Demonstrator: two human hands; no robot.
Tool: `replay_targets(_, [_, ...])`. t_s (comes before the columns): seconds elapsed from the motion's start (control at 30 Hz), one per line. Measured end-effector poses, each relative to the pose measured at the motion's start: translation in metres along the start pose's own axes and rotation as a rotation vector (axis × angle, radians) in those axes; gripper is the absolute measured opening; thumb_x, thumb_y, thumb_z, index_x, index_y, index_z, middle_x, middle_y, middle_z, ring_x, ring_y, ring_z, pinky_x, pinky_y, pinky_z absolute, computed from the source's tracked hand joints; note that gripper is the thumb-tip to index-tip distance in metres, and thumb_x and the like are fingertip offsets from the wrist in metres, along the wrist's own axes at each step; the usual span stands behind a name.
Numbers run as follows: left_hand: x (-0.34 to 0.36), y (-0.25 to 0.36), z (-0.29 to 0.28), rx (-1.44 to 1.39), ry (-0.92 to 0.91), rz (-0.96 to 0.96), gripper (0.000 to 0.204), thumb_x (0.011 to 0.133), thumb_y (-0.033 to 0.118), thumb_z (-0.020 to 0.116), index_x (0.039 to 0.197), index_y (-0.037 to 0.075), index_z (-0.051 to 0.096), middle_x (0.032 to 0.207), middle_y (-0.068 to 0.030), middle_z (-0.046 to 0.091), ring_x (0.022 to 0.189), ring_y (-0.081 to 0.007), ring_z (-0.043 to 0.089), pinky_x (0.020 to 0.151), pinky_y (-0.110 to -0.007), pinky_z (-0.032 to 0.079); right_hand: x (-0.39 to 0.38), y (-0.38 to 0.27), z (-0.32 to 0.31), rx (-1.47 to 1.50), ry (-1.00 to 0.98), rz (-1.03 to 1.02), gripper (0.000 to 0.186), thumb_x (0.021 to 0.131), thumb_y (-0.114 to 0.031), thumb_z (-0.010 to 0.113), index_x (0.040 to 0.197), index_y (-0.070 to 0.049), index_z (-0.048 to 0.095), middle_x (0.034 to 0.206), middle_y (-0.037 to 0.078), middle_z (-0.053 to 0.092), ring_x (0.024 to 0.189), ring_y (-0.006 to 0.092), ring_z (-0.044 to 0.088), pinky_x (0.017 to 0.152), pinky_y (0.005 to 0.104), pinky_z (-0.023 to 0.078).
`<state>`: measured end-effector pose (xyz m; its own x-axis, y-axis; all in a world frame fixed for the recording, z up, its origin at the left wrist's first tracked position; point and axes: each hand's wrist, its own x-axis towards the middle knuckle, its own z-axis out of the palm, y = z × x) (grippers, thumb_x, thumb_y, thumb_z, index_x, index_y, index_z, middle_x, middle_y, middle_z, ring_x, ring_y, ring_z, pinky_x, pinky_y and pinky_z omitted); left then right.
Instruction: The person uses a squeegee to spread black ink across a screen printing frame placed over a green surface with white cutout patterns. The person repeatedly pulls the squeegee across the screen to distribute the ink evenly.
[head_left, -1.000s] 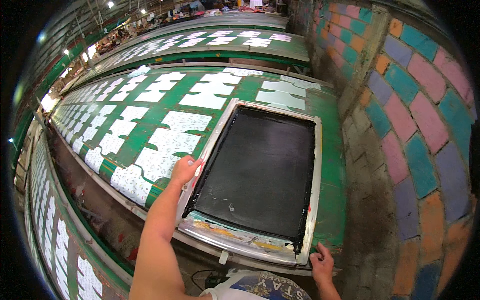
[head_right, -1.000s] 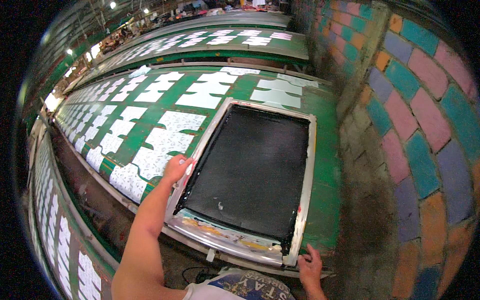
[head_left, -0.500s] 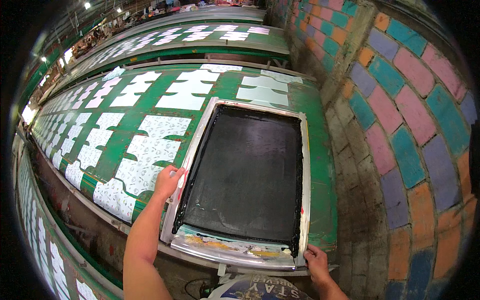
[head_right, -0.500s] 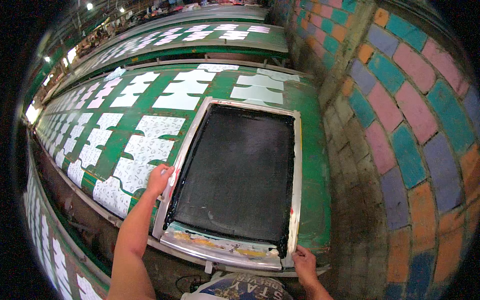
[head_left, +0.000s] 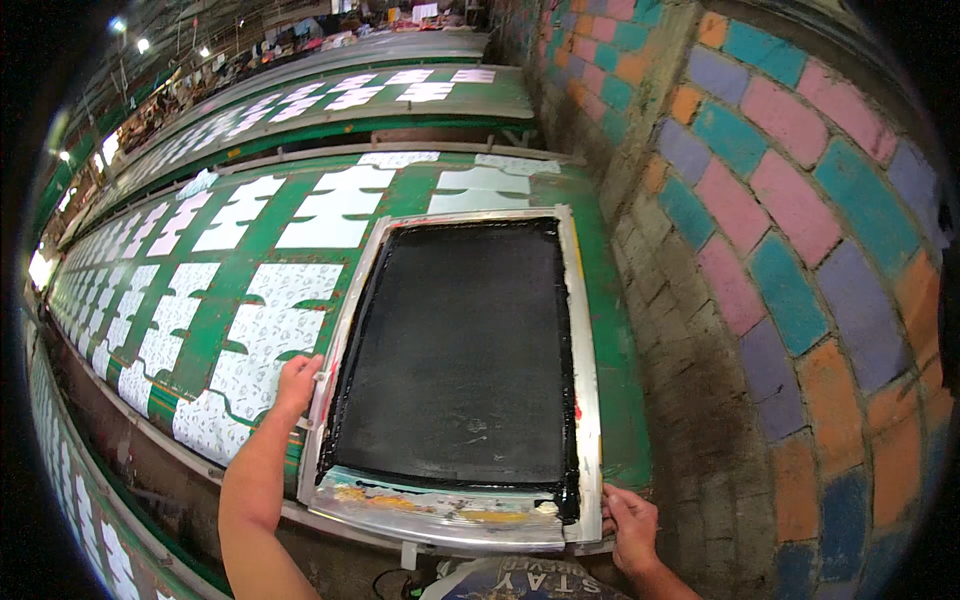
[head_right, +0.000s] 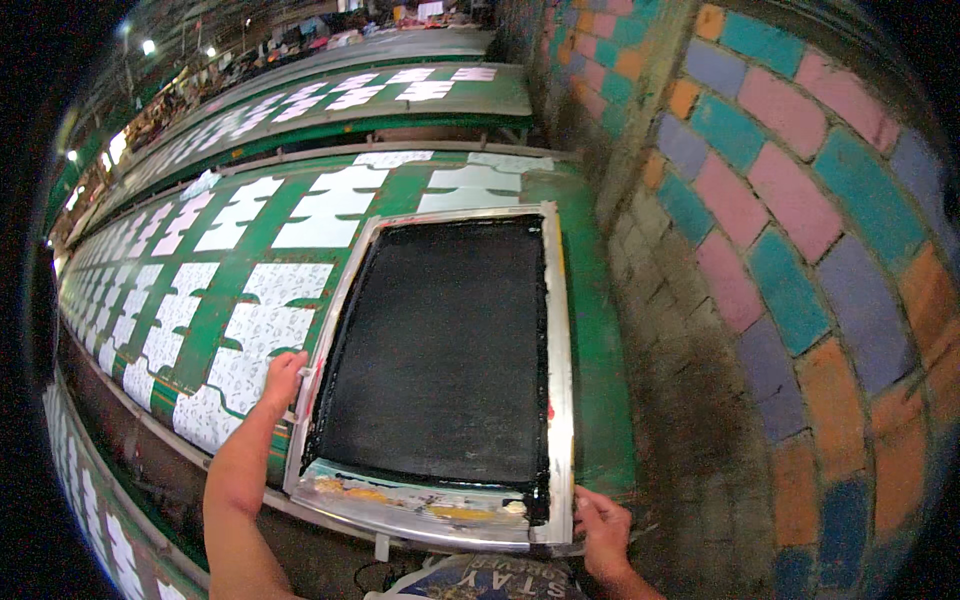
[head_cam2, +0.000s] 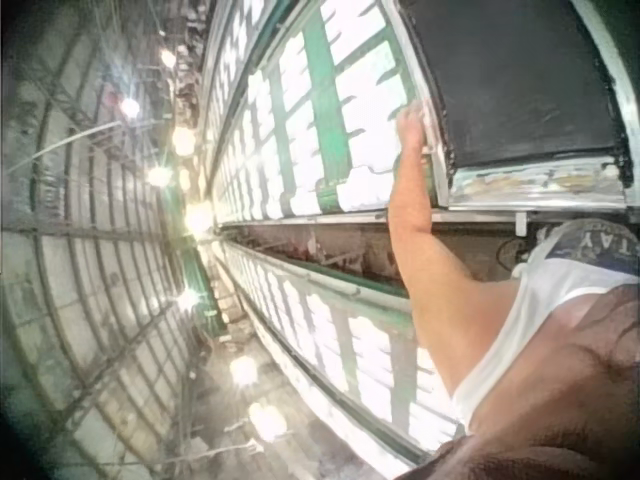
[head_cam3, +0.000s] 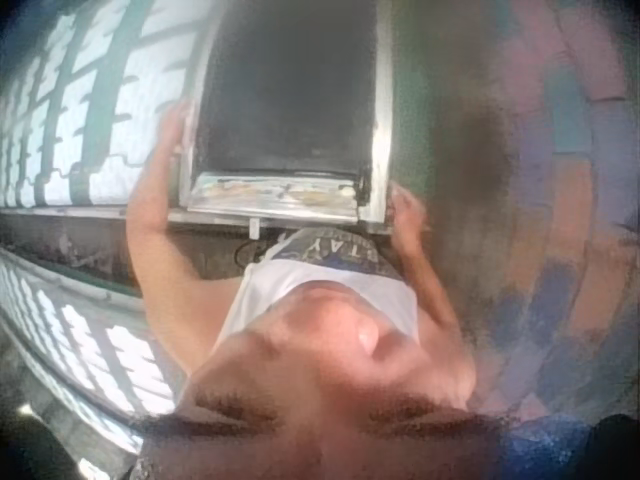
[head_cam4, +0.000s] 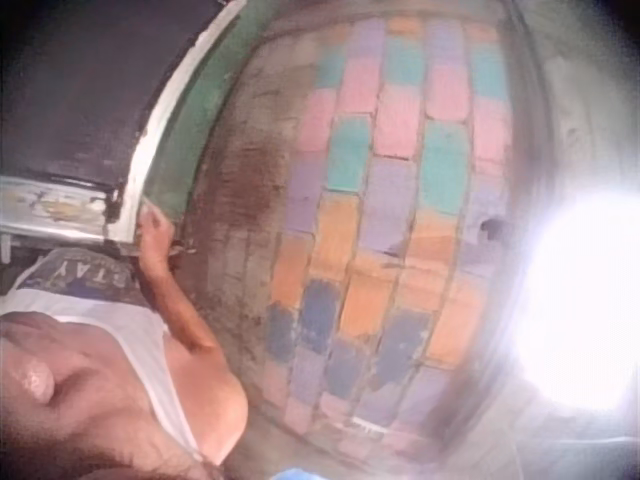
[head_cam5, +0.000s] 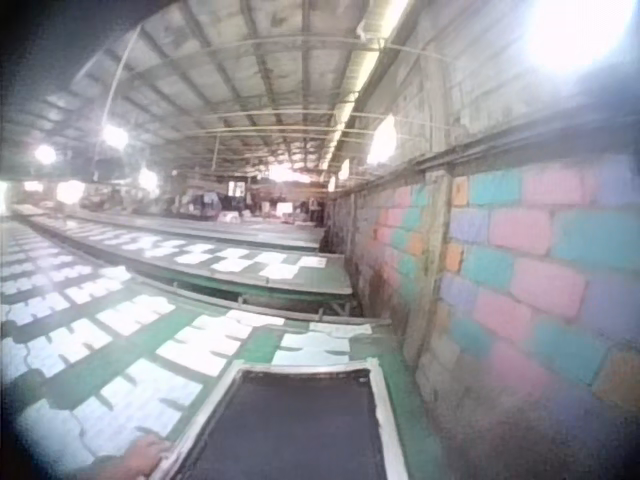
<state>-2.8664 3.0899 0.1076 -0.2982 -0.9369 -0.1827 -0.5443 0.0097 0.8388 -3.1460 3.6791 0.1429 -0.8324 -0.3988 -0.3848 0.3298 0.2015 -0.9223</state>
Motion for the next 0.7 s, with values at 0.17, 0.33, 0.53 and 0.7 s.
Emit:
replay_targets(0.17, [-0.027, 0.048, 0.017, -0.154, -0.072, -0.041, 0.042, 0.103, 0.051, 0.071, 0.093, 0.010, 0.069, 0.065, 0.0035, 0.046, 0.049, -0.0078, 0.037, 0.046, -0.028, 0.027, 0.017, -0.020, -0.032, 0.038, 0.071, -0.059, 0.028, 0.106, -0.015, 0.071, 0.125, 0.002, 0.080, 0.097, 0.004, 0.078, 0.076, 0.0083, 0.062, 0.069, 0.0269, 0.053])
replay_targets(0.33, [-0.076, 0.112, 0.084, -0.188, -0.117, -0.036, 0.044, 0.103, 0.057, 0.068, 0.101, 0.013, 0.070, 0.066, 0.0032, 0.046, 0.048, -0.0090, 0.036, 0.045, -0.030, 0.027, 0.070, -0.034, -0.110, 0.334, 0.113, -0.109, 0.026, 0.109, -0.017, 0.066, 0.114, 0.006, 0.077, 0.088, 0.005, 0.073, 0.074, 0.0122, 0.067, 0.068, 0.0276, 0.054])
replay_targets(0.53, [-0.149, 0.179, 0.210, -0.208, -0.094, 0.010, 0.044, 0.102, 0.056, 0.069, 0.102, 0.012, 0.071, 0.067, 0.0023, 0.047, 0.050, -0.0095, 0.038, 0.046, -0.030, 0.028, 0.140, -0.047, -0.249, 0.390, 0.207, -0.115, 0.030, 0.109, -0.017, 0.061, 0.119, 0.008, 0.074, 0.101, 0.014, 0.077, 0.088, 0.0220, 0.074, 0.081, 0.0362, 0.061])
replay_targets(0.7, [-0.202, 0.236, 0.311, -0.191, -0.131, 0.022, 0.046, 0.102, 0.056, 0.069, 0.104, 0.010, 0.073, 0.067, 0.0011, 0.049, 0.049, -0.0107, 0.040, 0.045, -0.032, 0.032, 0.186, -0.051, -0.367, 0.373, 0.196, -0.084, 0.034, 0.108, -0.021, 0.060, 0.121, 0.008, 0.073, 0.107, 0.014, 0.077, 0.097, 0.0252, 0.075, 0.090, 0.0390, 0.061])
